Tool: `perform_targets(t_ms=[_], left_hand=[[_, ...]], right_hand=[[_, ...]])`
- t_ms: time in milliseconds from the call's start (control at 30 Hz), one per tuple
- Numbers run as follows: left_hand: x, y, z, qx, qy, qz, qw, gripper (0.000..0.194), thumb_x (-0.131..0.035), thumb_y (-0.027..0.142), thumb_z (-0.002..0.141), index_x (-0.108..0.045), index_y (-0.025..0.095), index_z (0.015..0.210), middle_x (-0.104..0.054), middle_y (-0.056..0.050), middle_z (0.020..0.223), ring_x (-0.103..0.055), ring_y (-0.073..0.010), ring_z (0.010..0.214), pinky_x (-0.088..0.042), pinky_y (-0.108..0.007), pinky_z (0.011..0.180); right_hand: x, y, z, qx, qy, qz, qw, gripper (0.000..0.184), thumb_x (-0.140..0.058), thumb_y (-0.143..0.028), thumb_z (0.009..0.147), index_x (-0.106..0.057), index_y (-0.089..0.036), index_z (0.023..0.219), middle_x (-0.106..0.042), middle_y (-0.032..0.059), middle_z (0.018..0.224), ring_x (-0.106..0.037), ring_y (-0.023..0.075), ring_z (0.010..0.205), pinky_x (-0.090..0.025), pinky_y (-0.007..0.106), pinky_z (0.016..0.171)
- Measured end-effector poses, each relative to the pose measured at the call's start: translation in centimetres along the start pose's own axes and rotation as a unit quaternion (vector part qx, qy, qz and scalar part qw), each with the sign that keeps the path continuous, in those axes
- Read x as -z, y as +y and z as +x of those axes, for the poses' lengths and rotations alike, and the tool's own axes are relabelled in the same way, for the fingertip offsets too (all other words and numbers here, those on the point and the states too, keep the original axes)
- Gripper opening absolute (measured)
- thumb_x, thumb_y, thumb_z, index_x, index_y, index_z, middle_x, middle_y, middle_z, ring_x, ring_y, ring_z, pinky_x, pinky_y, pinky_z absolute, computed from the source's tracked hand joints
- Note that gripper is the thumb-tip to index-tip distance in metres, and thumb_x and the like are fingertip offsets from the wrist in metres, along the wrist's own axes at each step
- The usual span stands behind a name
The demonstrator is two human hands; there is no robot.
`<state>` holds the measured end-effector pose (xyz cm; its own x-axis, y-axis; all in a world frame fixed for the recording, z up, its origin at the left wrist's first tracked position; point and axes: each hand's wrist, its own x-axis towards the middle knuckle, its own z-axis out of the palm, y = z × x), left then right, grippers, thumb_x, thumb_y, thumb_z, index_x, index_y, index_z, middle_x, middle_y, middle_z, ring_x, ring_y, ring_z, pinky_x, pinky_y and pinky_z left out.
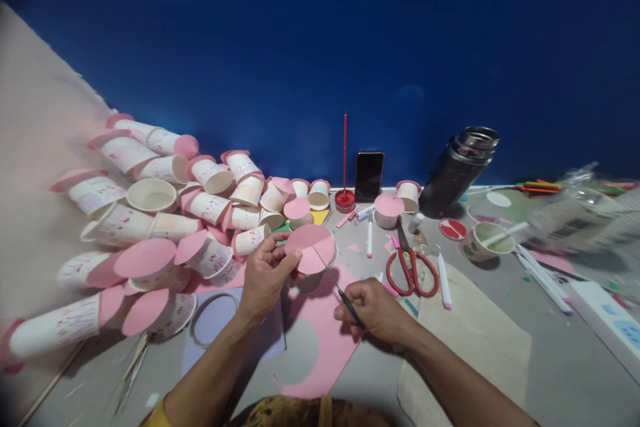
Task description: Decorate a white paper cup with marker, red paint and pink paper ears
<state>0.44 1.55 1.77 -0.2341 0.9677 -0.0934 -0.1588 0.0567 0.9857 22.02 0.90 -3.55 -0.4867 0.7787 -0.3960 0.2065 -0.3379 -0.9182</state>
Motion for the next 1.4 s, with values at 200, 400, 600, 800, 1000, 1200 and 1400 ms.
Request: perform_targets(t_ms=[200,400,600,800,1000,1200,1400], left_hand=[[0.1,0.3,0.0,0.007,-0.008,-0.002,1.000,0.048,-0.082,0.034,0.069,-0.061,0.016,0.108,-0.070,0.004,0.066,-0.061,-0.0106,0.046,-0.056,-0.022,0.047],[0.2,0.3,-0.1,-0.002,-0.017,-0.001,1.000,0.044,-0.082,0.034,0.071,-0.061,0.017,0.106,-0.070,0.005,0.066,-0.062,-0.0107,0.045,-0.054,-0.021,0.046],[0.3,0.0,0.0,-0.013,-0.021,0.004,1.000,0.041,-0.080,0.034,0.073,-0.062,0.017,0.106,-0.069,0.005,0.066,-0.062,-0.0111,0.045,-0.053,-0.022,0.046],[0.2,-0.1,-0.1,-0.018,-0.014,0.001,1.000,0.040,-0.080,0.033,0.073,-0.062,0.017,0.105,-0.067,0.006,0.065,-0.061,-0.0102,0.046,-0.054,-0.022,0.047],[0.1,0.1,-0.1,-0.014,-0.009,-0.008,1.000,0.043,-0.081,0.034,0.071,-0.062,0.016,0.105,-0.069,0.005,0.067,-0.060,-0.0096,0.046,-0.056,-0.022,0.047],[0.0,0.3,-0.3,-0.009,-0.009,-0.004,1.000,0.042,-0.080,0.032,0.070,-0.061,0.017,0.104,-0.065,0.009,0.059,-0.061,-0.0105,0.042,-0.051,-0.020,0.044],[-0.1,0.5,-0.5,-0.008,-0.010,-0.001,1.000,0.041,-0.080,0.031,0.071,-0.061,0.017,0.104,-0.065,0.009,0.058,-0.062,-0.0111,0.042,-0.048,-0.018,0.042]], right_hand=[[0.1,0.2,0.0,0.015,-0.001,-0.020,1.000,0.036,-0.078,-0.040,0.073,-0.054,-0.019,0.056,-0.058,-0.0018,0.047,-0.052,0.0096,0.043,-0.034,0.020,0.045],[0.3,-0.3,-0.3,0.017,-0.011,-0.039,0.999,0.041,-0.077,-0.045,0.075,-0.054,-0.019,0.053,-0.057,-0.0013,0.046,-0.048,0.0094,0.044,-0.033,0.021,0.047],[0.3,-0.1,-0.2,0.018,-0.019,-0.059,0.998,0.038,-0.075,-0.043,0.078,-0.054,-0.019,0.055,-0.059,-0.0008,0.047,-0.050,0.0098,0.045,-0.031,0.020,0.046],[0.4,0.1,-0.3,0.017,-0.025,-0.034,0.999,0.041,-0.077,-0.047,0.077,-0.054,-0.019,0.056,-0.059,-0.0014,0.046,-0.048,0.0088,0.043,-0.030,0.020,0.046],[0.3,-0.2,-0.5,0.015,-0.031,-0.028,0.999,0.039,-0.075,-0.044,0.078,-0.053,-0.020,0.057,-0.059,-0.0019,0.047,-0.048,0.0089,0.042,-0.031,0.020,0.046],[0.3,-0.6,-0.6,0.011,-0.029,-0.041,0.999,0.034,-0.073,-0.039,0.076,-0.054,-0.019,0.056,-0.060,-0.0009,0.047,-0.050,0.0096,0.043,-0.030,0.020,0.046],[0.5,0.4,-0.1,0.015,-0.032,-0.028,0.999,0.033,-0.074,-0.039,0.076,-0.056,-0.018,0.057,-0.061,-0.0004,0.047,-0.049,0.0087,0.043,-0.031,0.020,0.046]])
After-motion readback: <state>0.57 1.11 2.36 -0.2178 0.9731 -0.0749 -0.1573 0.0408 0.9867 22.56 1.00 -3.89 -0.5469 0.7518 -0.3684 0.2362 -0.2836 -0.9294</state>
